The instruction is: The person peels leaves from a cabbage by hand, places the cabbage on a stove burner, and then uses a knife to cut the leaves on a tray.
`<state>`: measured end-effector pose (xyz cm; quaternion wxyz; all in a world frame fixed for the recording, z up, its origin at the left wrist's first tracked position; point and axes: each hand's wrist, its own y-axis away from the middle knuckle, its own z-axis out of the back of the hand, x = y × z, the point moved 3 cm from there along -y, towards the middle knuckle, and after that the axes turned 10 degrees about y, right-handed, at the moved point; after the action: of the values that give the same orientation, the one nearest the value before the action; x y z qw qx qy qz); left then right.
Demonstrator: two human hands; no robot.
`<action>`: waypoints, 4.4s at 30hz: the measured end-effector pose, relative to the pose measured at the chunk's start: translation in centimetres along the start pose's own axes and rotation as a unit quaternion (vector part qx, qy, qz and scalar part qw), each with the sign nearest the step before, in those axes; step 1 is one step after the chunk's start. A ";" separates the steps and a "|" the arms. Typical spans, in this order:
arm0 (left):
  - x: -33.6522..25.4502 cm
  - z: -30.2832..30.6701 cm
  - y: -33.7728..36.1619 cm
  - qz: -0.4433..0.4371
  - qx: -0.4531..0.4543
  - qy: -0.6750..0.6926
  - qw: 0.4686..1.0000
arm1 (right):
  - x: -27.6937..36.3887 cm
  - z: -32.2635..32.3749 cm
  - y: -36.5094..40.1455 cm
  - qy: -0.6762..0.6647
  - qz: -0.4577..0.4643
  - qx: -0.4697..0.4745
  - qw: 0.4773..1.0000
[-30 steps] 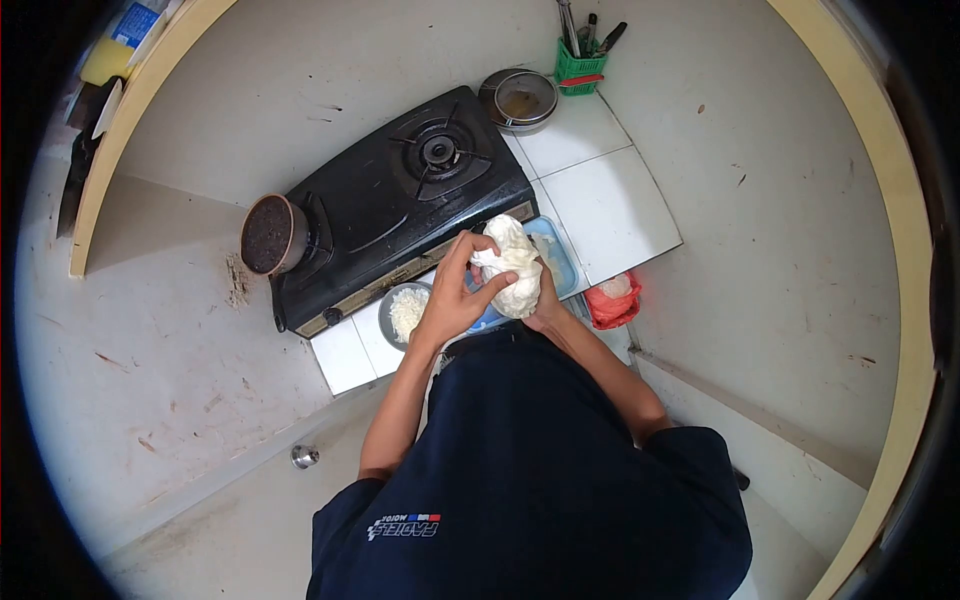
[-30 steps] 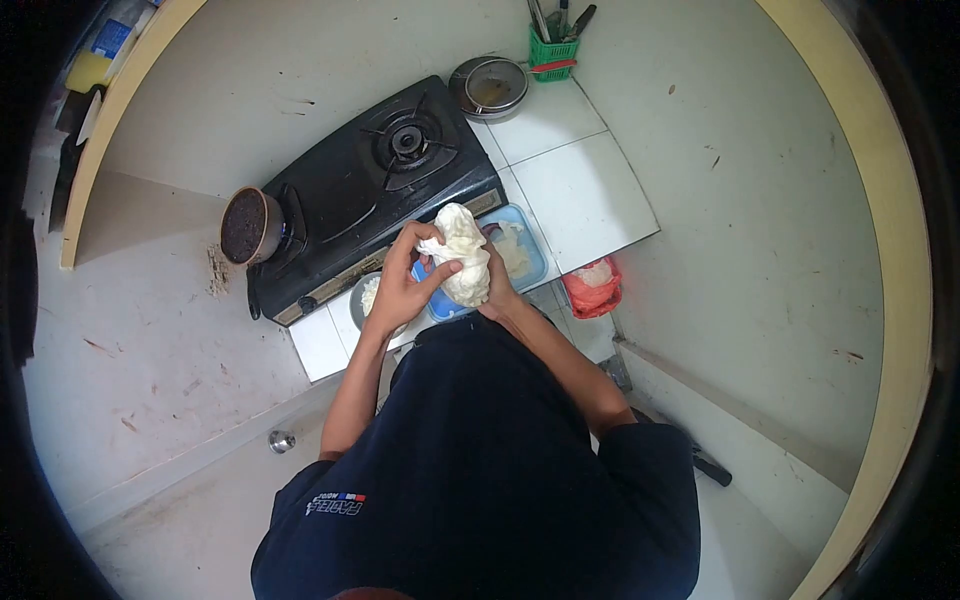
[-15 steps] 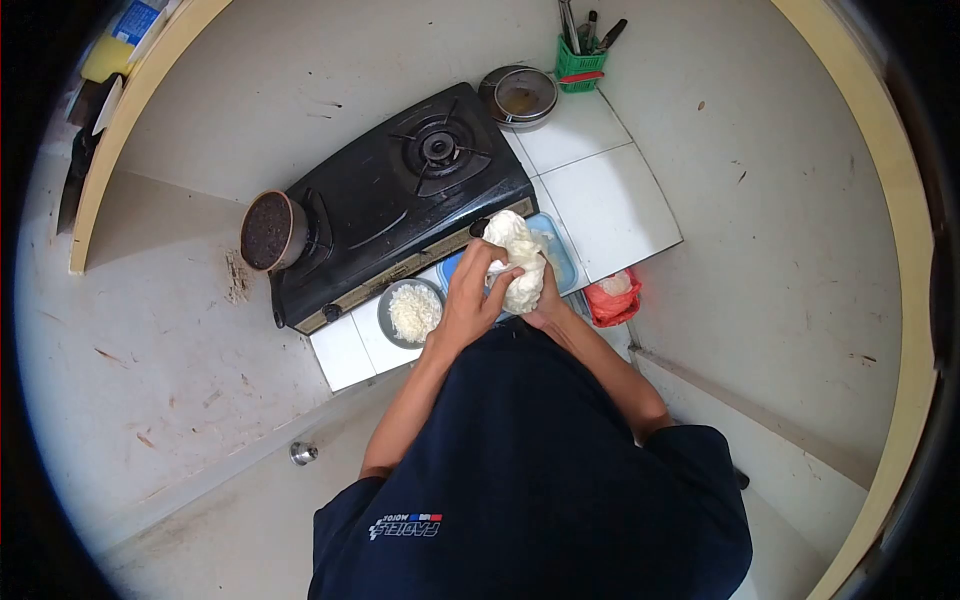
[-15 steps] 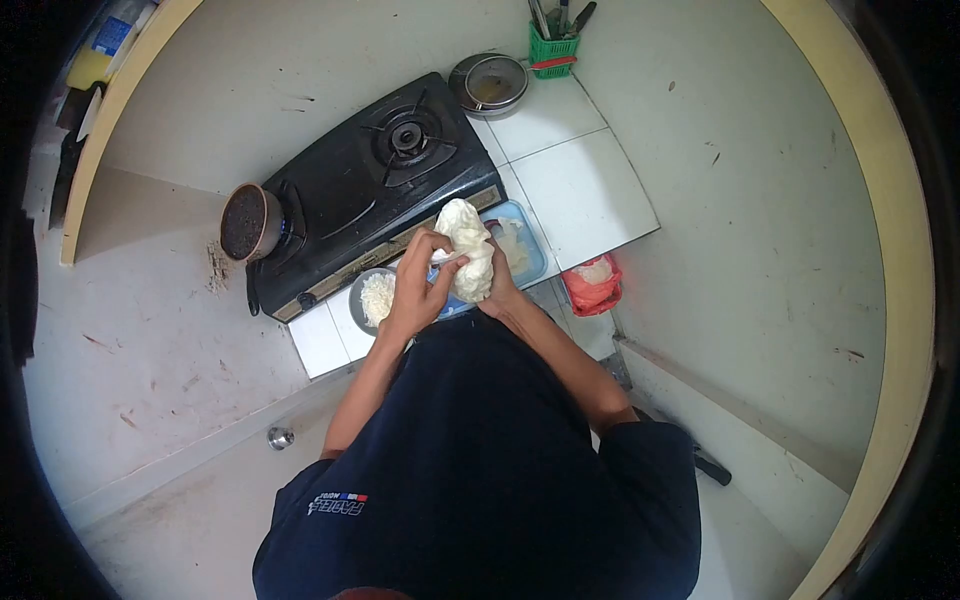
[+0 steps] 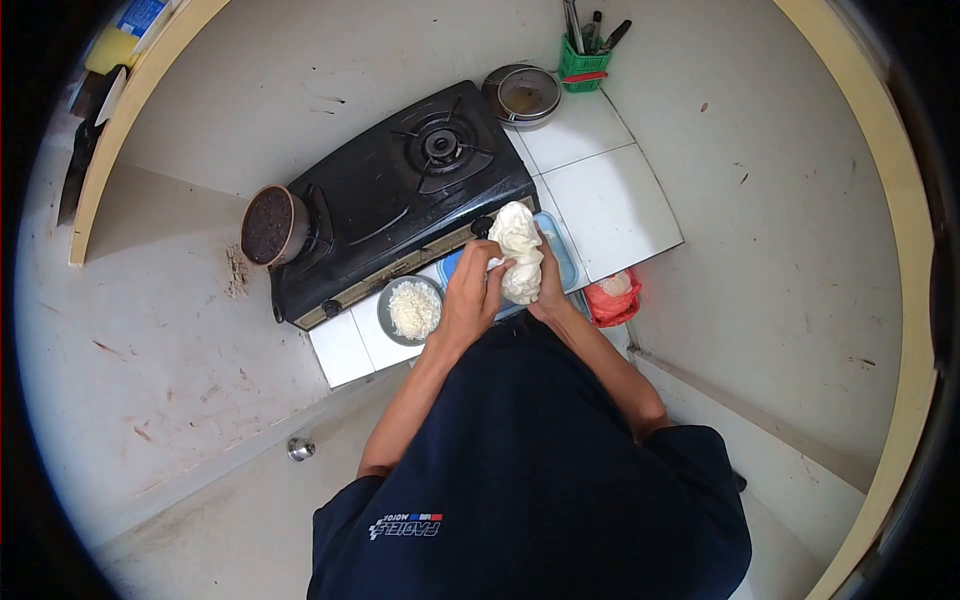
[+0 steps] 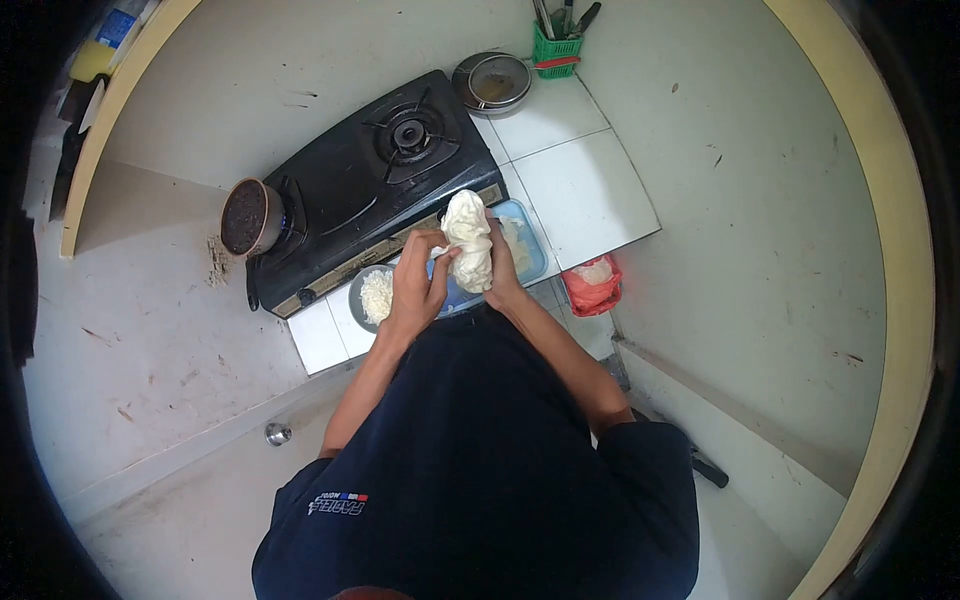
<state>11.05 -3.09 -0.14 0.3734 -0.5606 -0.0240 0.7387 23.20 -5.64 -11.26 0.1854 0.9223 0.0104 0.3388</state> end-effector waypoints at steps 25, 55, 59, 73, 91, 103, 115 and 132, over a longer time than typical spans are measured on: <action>1.1 0.4 -2.0 0.048 0.061 0.034 0.996 | -1.0 1.8 1.1 -0.194 -0.125 0.175 0.957; 2.3 -1.6 1.2 -0.028 -0.060 0.045 0.997 | -2.2 2.6 0.2 -0.275 -0.156 0.128 0.940; 2.7 -2.3 1.9 -0.063 -0.083 0.004 0.995 | -2.5 2.9 0.3 -0.298 -0.160 0.099 0.936; 4.7 -1.6 1.9 0.197 -0.195 0.269 0.922 | -0.2 3.7 2.4 -0.295 -0.154 0.143 0.932; 6.6 -5.9 3.0 0.307 -0.017 0.563 0.767 | 1.4 6.6 7.6 -0.227 0.029 0.122 0.966; 12.1 -7.6 1.5 0.366 -0.056 0.457 0.809 | 2.1 9.5 10.5 -0.173 0.097 0.065 0.978; 17.4 -12.4 6.1 0.179 0.224 -0.150 0.946 | 2.6 9.3 10.5 -0.231 0.105 0.082 0.964; 0.5 -9.5 2.9 0.199 0.095 0.227 0.949 | 1.4 9.7 8.1 -0.173 0.178 -0.021 0.968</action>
<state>17.51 -8.54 -5.38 0.2663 -0.6688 0.2438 0.6499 29.48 -16.26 -14.32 0.1408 0.9498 -0.1935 0.2016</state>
